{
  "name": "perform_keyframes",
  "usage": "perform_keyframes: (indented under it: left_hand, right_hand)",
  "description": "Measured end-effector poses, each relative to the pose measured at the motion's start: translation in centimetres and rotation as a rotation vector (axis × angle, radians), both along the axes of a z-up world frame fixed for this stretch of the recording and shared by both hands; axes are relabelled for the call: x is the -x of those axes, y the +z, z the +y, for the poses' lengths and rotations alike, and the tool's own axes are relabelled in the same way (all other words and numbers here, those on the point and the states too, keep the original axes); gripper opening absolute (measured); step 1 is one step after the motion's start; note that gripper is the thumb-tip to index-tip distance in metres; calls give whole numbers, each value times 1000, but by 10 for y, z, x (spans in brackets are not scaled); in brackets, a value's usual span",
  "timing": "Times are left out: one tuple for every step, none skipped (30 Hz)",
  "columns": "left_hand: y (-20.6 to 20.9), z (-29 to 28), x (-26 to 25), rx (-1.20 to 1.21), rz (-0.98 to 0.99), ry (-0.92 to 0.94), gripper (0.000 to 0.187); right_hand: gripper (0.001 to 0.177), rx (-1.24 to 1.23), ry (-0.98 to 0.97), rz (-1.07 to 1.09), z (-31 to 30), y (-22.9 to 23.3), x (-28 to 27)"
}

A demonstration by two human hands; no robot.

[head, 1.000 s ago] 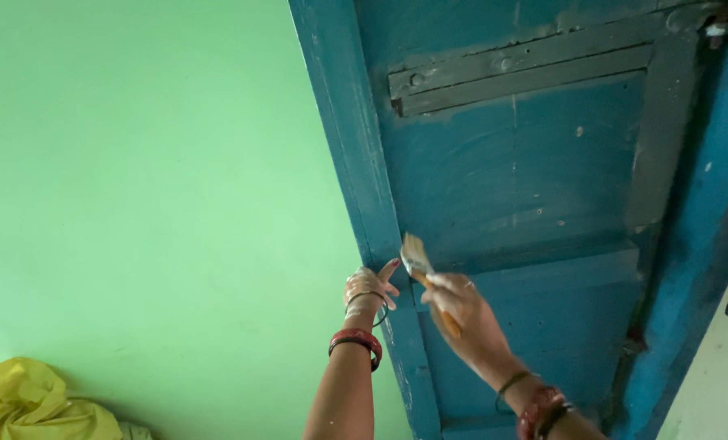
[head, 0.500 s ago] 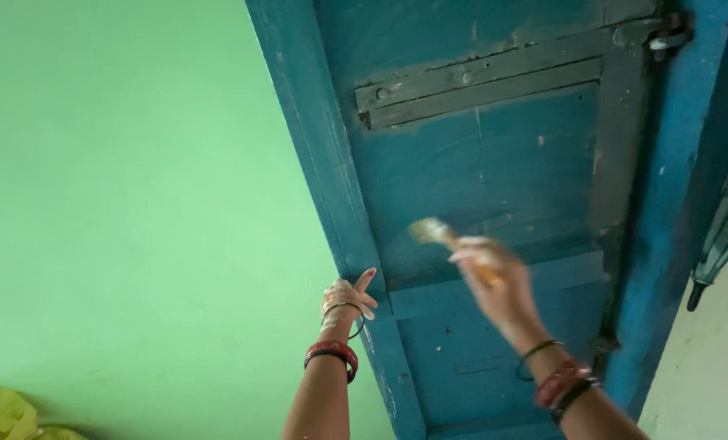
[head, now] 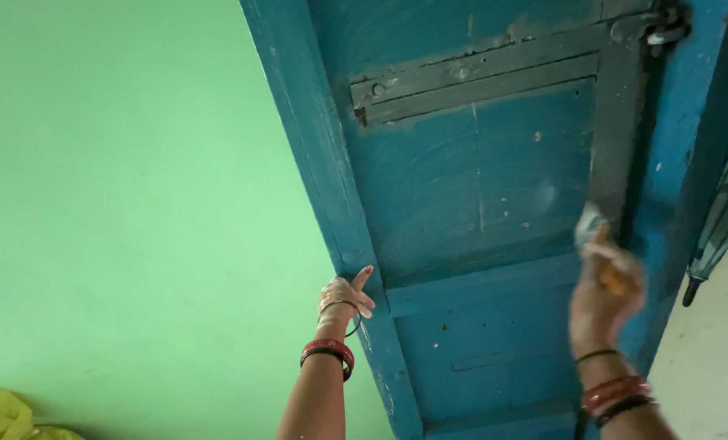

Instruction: The person applies paint to the upper portion of a blue door using a paintbrush, moving it in repeated strokes across the surface.

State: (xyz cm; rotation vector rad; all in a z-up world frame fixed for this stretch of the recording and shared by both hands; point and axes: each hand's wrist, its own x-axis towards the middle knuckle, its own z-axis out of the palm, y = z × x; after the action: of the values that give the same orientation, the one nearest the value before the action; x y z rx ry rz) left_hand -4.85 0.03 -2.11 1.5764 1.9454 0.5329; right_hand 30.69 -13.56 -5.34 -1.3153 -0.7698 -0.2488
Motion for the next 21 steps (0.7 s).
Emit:
perform_keyframes:
  left_hand:
    - [1,1,-2,6,16,13,75]
    - [1,2,-2,12,33,25,76]
    - [1,4,-1,20,17,11,76]
    - [1,6,-1,28,1,-4,77]
    - [-1,8,0,38,-14,-18,77]
    - [-1,10,-1,44,14,-12,76]
    - [-2,12,-1,51,43,-5,76]
    - [-3,13,-1,58,72,2,75]
    - [-4,14,1,37,49,-9,75]
    - [-6,14,3,17,26,-20,74]
    - [-8,14,4,-5,0,-30,74]
    - [-10,15,3,0,-3,-31,74]
    - [-10,16,3,3,-4,-30,74]
    - [-11,17,3,5,-6,-30,74]
    - [-11,19,3,3,7,-27,72]
    - [-11,21,4,1,19,-24,70]
    - [-13,22,3,4,31,-26,68]
    - [-15,24,3,-3,36,-14,68]
    - [-15,26,4,-8,42,-3,69]
    - [-17,27,4,-13,47,7,69]
    - [-17,28,3,-4,49,13,70]
  right_hand:
    - [11,65,19,-4,1,-1,14]
    - [12,129,38,-9,3,-3,31]
    - [10,100,63,-56,5,-5,51]
    - [9,70,87,-103,7,-7,72]
    - [8,67,131,-146,10,-6,89]
    - [7,64,175,-188,11,-5,105]
    - [9,31,237,-267,10,-6,120]
    - [12,-2,298,-345,9,-7,136]
    - [12,7,387,-341,9,-8,153]
    - [12,17,476,-337,9,-9,167]
    - [11,89,524,-347,9,-10,179]
    - [10,162,572,-356,10,-10,189]
    - [9,232,620,-365,11,-9,194]
    - [9,193,624,-424,9,-9,192]
    - [8,151,626,-482,5,-10,188]
    - [8,109,628,-540,4,-11,185]
    - [8,100,637,-519,6,-10,179]
    - [9,92,646,-497,11,-8,170]
    - [10,85,655,-474,11,-8,160]
    - [10,58,589,-467,8,-9,146]
    - [11,25,527,-463,8,-4,128]
